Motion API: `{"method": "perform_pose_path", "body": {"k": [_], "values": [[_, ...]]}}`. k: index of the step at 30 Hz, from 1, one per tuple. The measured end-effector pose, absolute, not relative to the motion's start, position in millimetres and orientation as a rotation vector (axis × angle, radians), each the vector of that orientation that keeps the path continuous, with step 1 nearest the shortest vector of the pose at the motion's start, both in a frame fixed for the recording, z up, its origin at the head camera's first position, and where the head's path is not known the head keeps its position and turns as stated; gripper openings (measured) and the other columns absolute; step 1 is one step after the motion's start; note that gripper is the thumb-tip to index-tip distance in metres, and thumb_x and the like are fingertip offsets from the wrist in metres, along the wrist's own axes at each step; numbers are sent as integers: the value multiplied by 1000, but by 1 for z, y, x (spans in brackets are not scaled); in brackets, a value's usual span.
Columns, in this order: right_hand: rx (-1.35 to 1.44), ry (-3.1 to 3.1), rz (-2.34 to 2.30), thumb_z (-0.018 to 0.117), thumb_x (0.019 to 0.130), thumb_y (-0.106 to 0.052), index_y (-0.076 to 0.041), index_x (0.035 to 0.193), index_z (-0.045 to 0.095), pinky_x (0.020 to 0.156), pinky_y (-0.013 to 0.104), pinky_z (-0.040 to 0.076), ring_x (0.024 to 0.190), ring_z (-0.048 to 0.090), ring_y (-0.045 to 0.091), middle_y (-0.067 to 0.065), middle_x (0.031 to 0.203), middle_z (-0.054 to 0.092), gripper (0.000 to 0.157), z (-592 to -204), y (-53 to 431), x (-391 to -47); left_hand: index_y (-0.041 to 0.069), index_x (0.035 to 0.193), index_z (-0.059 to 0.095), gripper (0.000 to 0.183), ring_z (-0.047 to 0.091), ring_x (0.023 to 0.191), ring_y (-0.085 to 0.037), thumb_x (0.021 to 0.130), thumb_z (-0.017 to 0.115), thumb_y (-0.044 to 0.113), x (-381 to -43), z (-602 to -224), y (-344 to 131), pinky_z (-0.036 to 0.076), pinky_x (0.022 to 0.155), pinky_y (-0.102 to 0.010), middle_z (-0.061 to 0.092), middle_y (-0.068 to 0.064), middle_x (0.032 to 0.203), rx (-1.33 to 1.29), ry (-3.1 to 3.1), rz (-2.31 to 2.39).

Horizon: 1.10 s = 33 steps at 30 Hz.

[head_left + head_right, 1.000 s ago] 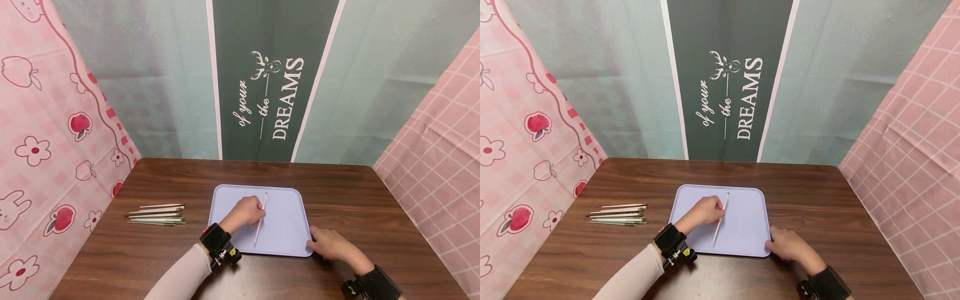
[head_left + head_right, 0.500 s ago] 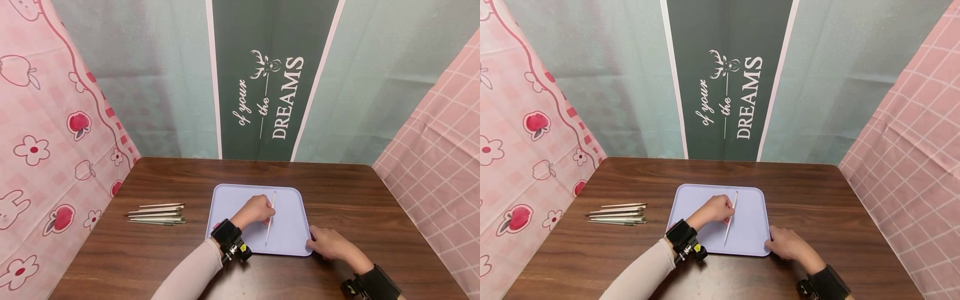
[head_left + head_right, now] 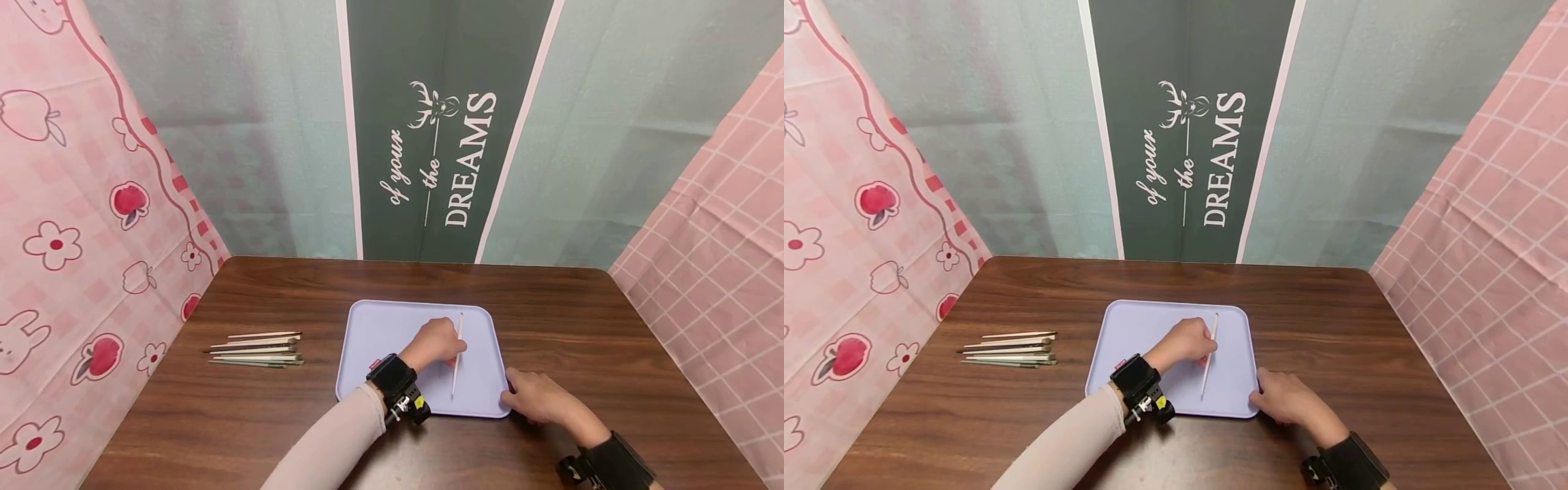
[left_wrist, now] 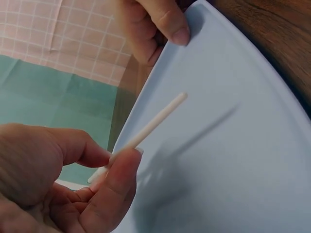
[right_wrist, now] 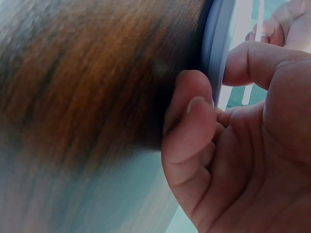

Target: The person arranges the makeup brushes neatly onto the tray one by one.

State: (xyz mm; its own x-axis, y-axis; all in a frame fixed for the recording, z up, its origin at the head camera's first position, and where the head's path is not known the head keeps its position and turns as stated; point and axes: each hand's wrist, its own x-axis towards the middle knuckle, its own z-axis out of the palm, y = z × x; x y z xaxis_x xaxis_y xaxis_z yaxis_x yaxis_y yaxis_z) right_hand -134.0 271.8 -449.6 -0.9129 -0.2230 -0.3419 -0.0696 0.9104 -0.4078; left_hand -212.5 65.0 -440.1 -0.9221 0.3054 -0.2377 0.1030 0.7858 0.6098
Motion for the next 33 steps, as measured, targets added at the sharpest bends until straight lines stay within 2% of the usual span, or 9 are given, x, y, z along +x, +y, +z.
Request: {"method": "perform_pose_path", "body": {"k": [11, 18, 33], "values": [[-236, 2706, -550, 65, 88, -18, -12, 84, 49, 46, 29, 42, 47, 53, 15, 1, 65, 51, 18, -451, 273, -134, 12, 54, 59, 36, 54, 45, -11, 88, 67, 20, -208, -437, 88, 35, 49, -22, 62, 1, 46, 337, 2702, 784], [-254, 2725, -557, 65, 87, -18, -13, 83, 48, 45, 30, 41, 45, 53, 15, 0, 63, 51, 18, -451, 273, -133, 12, 56, 58, 36, 53, 43, -11, 89, 68, 22, -209, -437, 100, 34, 46, -22, 54, 4, 41, 318, 2733, 704], [-301, 2724, -586, 63, 85, -18, -13, 82, 48, 44, 30, 42, 43, 53, 15, 0, 60, 52, 17, -454, 276, -134, 14, 56, 57, 36, 52, 45, -11, 88, 70, 23, -207, -442, 115, 35, 47, -22, 51, 6, 40, 333, 2805, 621]]}}
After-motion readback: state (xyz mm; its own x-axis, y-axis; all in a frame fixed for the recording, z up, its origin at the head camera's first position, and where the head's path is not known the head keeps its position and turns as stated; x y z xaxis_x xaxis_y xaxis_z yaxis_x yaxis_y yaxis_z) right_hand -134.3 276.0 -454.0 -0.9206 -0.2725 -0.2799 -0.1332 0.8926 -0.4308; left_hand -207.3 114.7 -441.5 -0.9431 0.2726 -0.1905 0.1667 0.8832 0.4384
